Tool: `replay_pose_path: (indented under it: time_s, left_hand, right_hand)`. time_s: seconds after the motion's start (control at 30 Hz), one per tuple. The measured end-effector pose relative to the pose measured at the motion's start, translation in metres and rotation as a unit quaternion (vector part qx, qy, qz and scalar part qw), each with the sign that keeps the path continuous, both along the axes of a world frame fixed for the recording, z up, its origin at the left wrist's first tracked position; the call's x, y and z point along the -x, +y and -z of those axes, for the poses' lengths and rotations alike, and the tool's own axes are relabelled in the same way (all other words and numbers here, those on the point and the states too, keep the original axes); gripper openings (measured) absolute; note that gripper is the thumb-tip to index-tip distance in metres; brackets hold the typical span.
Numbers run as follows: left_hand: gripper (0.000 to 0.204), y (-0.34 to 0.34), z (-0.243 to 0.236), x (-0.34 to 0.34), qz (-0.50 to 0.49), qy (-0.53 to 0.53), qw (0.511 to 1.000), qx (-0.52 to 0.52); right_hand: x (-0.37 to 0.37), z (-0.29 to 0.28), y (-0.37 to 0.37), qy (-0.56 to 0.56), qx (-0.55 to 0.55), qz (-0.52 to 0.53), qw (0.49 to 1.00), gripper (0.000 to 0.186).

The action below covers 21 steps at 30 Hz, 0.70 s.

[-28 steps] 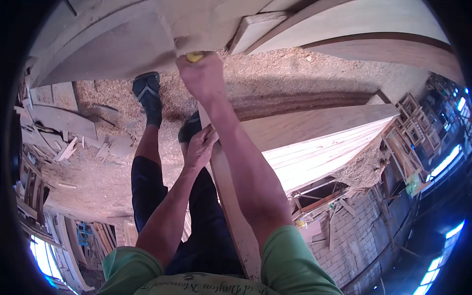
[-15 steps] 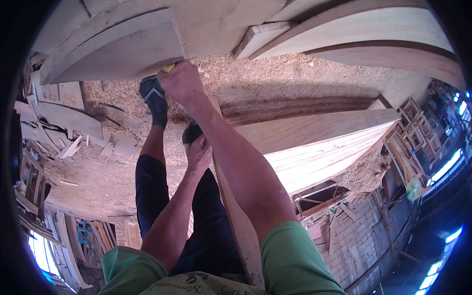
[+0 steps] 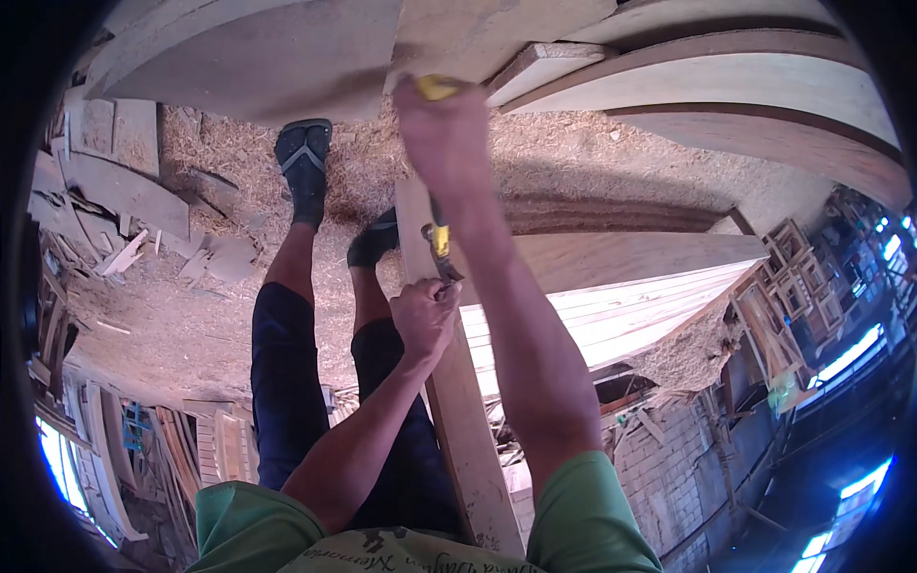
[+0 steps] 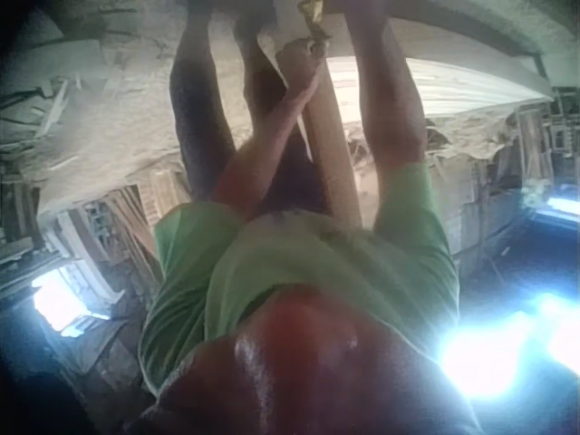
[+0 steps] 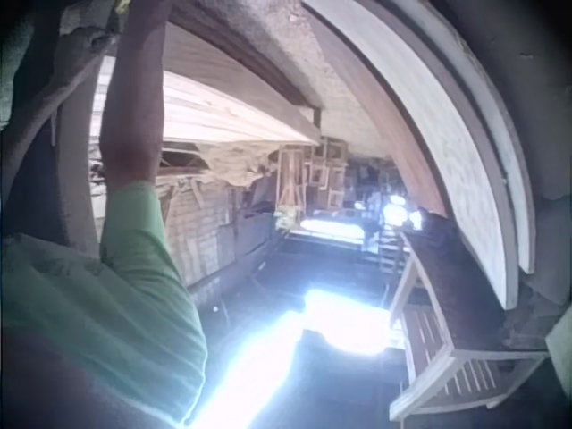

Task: Nailing wooden slats into a frame to build a piece of furniture, likely a bed or bench.

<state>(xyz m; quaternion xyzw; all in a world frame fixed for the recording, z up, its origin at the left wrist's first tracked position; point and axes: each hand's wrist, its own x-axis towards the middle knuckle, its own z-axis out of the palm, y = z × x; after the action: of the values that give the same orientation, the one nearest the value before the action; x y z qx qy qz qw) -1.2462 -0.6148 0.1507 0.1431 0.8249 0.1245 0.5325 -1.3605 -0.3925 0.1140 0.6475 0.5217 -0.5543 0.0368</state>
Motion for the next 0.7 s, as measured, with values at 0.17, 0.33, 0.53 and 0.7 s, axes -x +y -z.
replay_pose_path:
  time_s: [0.17, 0.33, 0.53, 0.7]
  left_hand:
    - [0.031, 0.032, -0.037, 0.008, -0.033, -0.073, 0.985, -0.152]
    - [0.025, 0.011, -0.043, 0.027, -0.099, -0.297, 0.938, -0.146]
    - [0.025, -0.046, 0.002, 0.082, -0.284, -0.281, 0.916, -0.045]
    - [0.020, -0.037, 0.007, 0.098, -0.378, -0.292, 0.878, 0.034]
  right_hand:
    - [-0.037, -0.078, 0.031, 0.076, -0.073, 0.088, 0.990, 0.026]
    - [-0.102, -0.055, -0.011, 0.155, -0.141, 0.120, 0.970, 0.025]
    - [-0.135, -0.031, -0.077, 0.170, -0.158, 0.187, 0.955, 0.019]
    - [-0.134, -0.063, -0.088, 0.164, -0.139, 0.200, 0.956, 0.014]
